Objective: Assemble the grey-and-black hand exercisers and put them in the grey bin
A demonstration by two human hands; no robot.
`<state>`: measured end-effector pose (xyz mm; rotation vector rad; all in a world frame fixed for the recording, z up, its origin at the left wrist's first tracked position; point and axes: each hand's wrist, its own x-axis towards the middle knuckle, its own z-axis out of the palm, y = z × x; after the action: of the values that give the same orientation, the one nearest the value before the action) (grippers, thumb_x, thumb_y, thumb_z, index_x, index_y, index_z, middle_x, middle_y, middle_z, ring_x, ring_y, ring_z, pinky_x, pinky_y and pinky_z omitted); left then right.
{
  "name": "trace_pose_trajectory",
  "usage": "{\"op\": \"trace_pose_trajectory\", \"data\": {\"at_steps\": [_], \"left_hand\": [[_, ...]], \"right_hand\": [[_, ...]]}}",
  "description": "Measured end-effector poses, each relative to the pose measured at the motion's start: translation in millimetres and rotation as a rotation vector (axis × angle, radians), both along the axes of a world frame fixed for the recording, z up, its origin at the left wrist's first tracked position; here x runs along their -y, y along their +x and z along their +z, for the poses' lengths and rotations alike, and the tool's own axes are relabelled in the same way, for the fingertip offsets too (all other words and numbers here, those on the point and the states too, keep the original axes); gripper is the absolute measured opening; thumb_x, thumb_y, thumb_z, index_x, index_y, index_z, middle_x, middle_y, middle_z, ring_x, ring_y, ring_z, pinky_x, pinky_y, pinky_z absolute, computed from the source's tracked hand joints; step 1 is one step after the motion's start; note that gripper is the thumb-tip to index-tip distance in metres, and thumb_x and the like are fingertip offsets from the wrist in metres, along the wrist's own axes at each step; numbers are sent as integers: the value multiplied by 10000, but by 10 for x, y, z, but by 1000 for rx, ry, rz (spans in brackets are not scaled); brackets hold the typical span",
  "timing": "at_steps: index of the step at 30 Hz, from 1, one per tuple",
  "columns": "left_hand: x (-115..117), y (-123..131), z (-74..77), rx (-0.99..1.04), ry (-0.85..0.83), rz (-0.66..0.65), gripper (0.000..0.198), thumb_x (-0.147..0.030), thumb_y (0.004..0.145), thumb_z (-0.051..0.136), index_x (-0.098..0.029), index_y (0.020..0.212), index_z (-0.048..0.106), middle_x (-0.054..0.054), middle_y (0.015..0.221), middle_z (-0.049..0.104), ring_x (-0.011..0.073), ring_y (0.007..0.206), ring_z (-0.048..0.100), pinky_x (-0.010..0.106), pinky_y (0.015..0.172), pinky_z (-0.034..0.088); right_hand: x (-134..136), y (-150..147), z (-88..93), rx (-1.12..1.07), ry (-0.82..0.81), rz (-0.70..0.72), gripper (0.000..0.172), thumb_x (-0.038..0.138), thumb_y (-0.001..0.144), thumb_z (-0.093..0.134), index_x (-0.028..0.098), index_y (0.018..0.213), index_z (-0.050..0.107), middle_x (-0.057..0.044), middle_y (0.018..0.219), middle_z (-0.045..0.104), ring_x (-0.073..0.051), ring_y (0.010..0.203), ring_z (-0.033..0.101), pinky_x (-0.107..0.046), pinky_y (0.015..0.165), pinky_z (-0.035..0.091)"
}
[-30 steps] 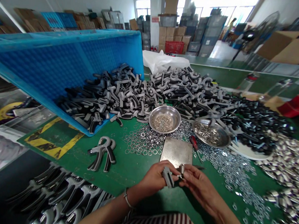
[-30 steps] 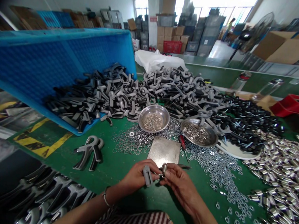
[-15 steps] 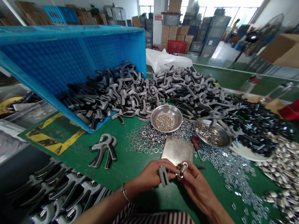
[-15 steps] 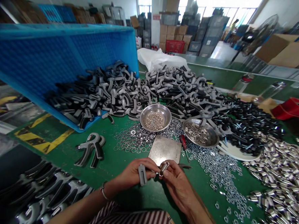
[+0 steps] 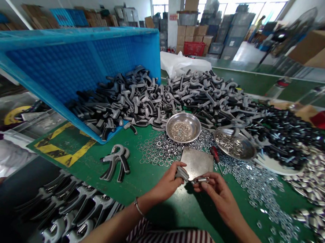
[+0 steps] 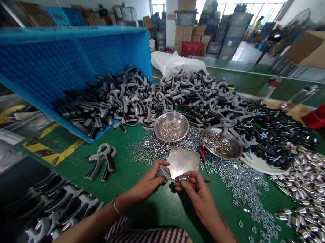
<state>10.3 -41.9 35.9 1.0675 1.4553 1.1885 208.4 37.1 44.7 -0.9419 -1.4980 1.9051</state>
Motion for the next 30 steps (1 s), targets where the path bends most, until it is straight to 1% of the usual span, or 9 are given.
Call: {"op": "trace_pose_trajectory", "data": {"at_steps": [5,8,11,14,16,19,23,26,30], "left_hand": [[-35,232,-143,102,-60,109,458,-113,768,524,-204,1212,458,27,970,608,143,805,560,259,730,442],[-9,326,-223,284,-106,106,447,-126,765,508,-198,1196,413,-30,766,575,116,634,526,231,620,430],[66,354,-185,348,-157,-138,424,-109,745,523,-193,1153,443,-47,710,571,92,546,477,203,531,382],[151,309,-52,405,-171,-454,429,-152,751,646,-191,1146,483,12,886,657,83,604,531,199,552,407],[190,256,12,571,-182,-520,398,-303,806,680,-183,1131,484,61,946,685,89,592,558,215,550,424],[228,129,12,734,-184,-267,356,-471,879,589,-170,1040,490,72,831,699,60,428,457,201,434,335],[262,-228,-4,474,-39,265,308,-462,910,560,-164,981,526,50,825,702,62,474,489,188,468,374],[256,-540,50,223,15,314,339,-491,922,549,-155,942,585,68,954,711,103,648,604,226,618,474],[199,-660,92,-48,9,429,332,-483,924,557,-160,856,597,31,822,701,95,568,507,222,569,409]], "right_hand": [[169,-140,-94,-32,73,-141,286,450,857,705,269,1032,570,-36,1008,711,-206,883,703,-372,865,547],[180,-134,-120,61,186,-187,258,445,866,688,265,1026,596,-42,1010,686,-210,932,652,-339,850,525],[94,-54,-110,114,239,-55,225,442,876,673,251,986,630,-31,942,656,-198,884,610,-298,772,500],[-44,-3,-68,36,161,128,213,446,892,650,241,947,633,-15,890,630,-179,820,595,-282,720,488],[-143,-61,-40,22,157,223,225,456,914,618,235,956,624,-17,895,635,-185,835,602,-295,739,494],[-276,-340,-25,219,424,374,239,427,983,501,218,975,616,-29,891,651,-193,839,617,-316,759,505],[-344,-915,-67,572,902,355,68,202,900,595,174,875,651,-128,974,648,-294,1007,582,-421,881,466],[-337,-1236,-112,630,942,315,163,60,847,547,152,770,658,-217,995,639,-372,1081,534,-494,906,432],[-366,-1236,-101,580,903,292,185,101,882,525,167,761,648,-195,961,660,-341,1042,565,-480,902,451]]}}
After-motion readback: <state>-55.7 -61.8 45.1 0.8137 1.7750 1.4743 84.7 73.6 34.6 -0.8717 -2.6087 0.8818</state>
